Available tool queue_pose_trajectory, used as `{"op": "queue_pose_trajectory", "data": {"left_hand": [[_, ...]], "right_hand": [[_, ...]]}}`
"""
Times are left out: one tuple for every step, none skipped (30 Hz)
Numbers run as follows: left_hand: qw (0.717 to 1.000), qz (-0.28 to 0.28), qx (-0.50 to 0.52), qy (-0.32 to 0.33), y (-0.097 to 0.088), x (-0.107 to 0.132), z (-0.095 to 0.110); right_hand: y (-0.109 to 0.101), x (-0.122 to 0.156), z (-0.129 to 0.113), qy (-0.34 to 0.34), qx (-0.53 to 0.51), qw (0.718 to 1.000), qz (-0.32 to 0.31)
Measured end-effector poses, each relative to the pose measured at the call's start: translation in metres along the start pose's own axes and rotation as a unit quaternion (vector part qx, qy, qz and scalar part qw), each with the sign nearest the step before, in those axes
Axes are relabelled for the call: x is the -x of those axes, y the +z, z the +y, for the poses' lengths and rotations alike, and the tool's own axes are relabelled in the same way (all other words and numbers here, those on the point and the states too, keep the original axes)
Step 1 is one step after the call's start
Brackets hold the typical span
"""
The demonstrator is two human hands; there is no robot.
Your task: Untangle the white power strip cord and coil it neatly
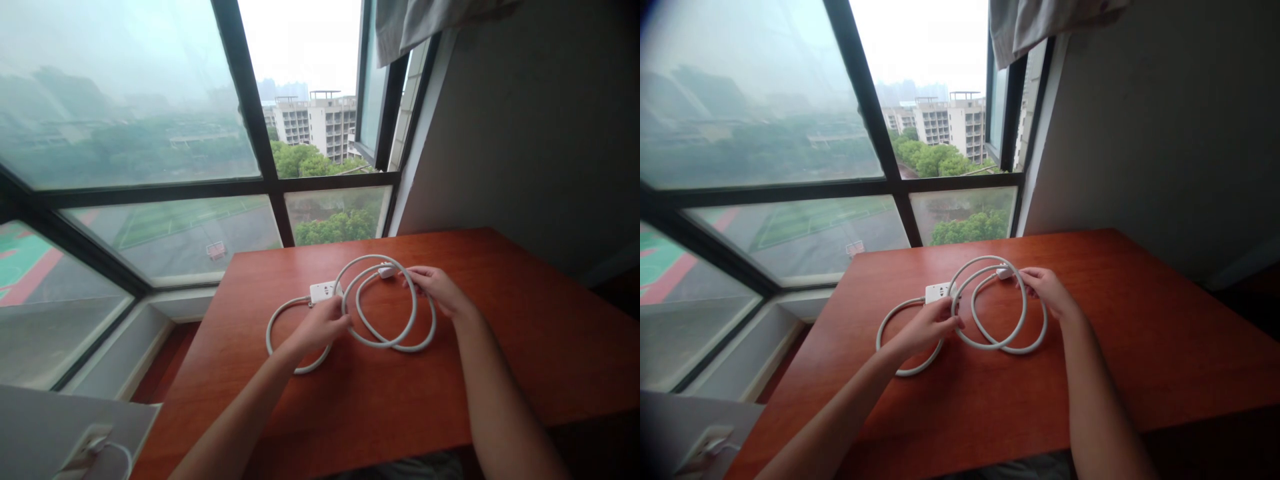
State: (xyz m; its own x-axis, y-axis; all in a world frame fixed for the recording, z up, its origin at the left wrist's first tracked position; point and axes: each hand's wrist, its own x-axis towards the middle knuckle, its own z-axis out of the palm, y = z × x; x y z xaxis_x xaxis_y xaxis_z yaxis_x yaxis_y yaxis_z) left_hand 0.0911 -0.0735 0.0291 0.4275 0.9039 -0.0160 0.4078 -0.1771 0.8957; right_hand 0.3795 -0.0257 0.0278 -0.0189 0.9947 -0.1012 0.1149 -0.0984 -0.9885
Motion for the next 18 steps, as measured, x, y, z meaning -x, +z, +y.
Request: {"op": "queue_pose_trajectory", "data": {"left_hand": [[1.000, -0.005, -0.002, -0.005, 0.003, 0.000, -0.001], [1.000, -0.010, 0.000, -0.011, 0.007, 0.000, -0.001], [1.000, -0.014, 0.007, -0.017, 0.011, 0.000, -0.002], [0.999, -0.016, 0.015, -0.024, 0.015, -0.001, -0.003], [0.999, -0.015, 0.022, -0.032, 0.019, -0.003, -0.003], [0.999, -0.012, 0.029, -0.041, 0.022, -0.004, -0.003], [0.998, -0.007, 0.038, -0.050, 0.026, -0.006, -0.003], [0.997, 0.000, 0.046, -0.058, 0.029, -0.008, -0.003], [0.997, 0.009, 0.054, -0.063, 0.031, -0.011, -0.002], [0.996, 0.018, 0.061, -0.064, 0.032, -0.013, -0.002], [0.996, 0.027, 0.063, -0.061, 0.033, -0.014, -0.002], [0.996, 0.036, 0.061, -0.056, 0.034, -0.016, -0.002], [0.996, 0.042, 0.056, -0.049, 0.034, -0.017, -0.003], [0.997, 0.046, 0.049, -0.043, 0.034, -0.017, -0.003], [0.997, 0.049, 0.046, -0.037, 0.034, -0.018, -0.003], [0.997, 0.049, 0.046, -0.030, 0.034, -0.017, -0.003], [0.997, 0.048, 0.050, -0.021, 0.035, -0.016, -0.002], [0.997, 0.045, 0.059, -0.011, 0.036, -0.015, -0.001]], "right_hand": [[-0.002, -0.001, 0.004, 0.004, 0.025, 1.000, 0.006], [-0.004, -0.003, 0.008, 0.009, 0.043, 0.999, 0.012], [-0.006, -0.005, 0.012, 0.014, 0.056, 0.998, 0.017], [-0.008, -0.007, 0.015, 0.015, 0.066, 0.997, 0.024], [-0.009, -0.009, 0.018, 0.011, 0.079, 0.996, 0.031], [-0.011, -0.010, 0.020, 0.000, 0.101, 0.994, 0.042], [-0.012, -0.012, 0.020, -0.019, 0.133, 0.989, 0.063], [-0.011, -0.012, 0.019, -0.047, 0.173, 0.979, 0.095], [-0.010, -0.012, 0.016, -0.081, 0.213, 0.964, 0.134], [-0.006, -0.011, 0.013, -0.117, 0.245, 0.947, 0.173], [-0.001, -0.009, 0.008, -0.149, 0.267, 0.931, 0.201], [0.007, -0.006, 0.004, -0.173, 0.276, 0.923, 0.207], [0.017, -0.003, -0.001, -0.185, 0.277, 0.927, 0.175], [0.028, 0.001, -0.004, -0.184, 0.290, 0.933, 0.108], [0.040, 0.006, -0.006, -0.177, 0.320, 0.930, 0.039], [0.052, 0.010, -0.006, -0.165, 0.354, 0.920, -0.015], [0.063, 0.014, -0.006, -0.140, 0.382, 0.912, -0.060], [0.073, 0.017, -0.004, -0.113, 0.405, 0.903, -0.086]]}}
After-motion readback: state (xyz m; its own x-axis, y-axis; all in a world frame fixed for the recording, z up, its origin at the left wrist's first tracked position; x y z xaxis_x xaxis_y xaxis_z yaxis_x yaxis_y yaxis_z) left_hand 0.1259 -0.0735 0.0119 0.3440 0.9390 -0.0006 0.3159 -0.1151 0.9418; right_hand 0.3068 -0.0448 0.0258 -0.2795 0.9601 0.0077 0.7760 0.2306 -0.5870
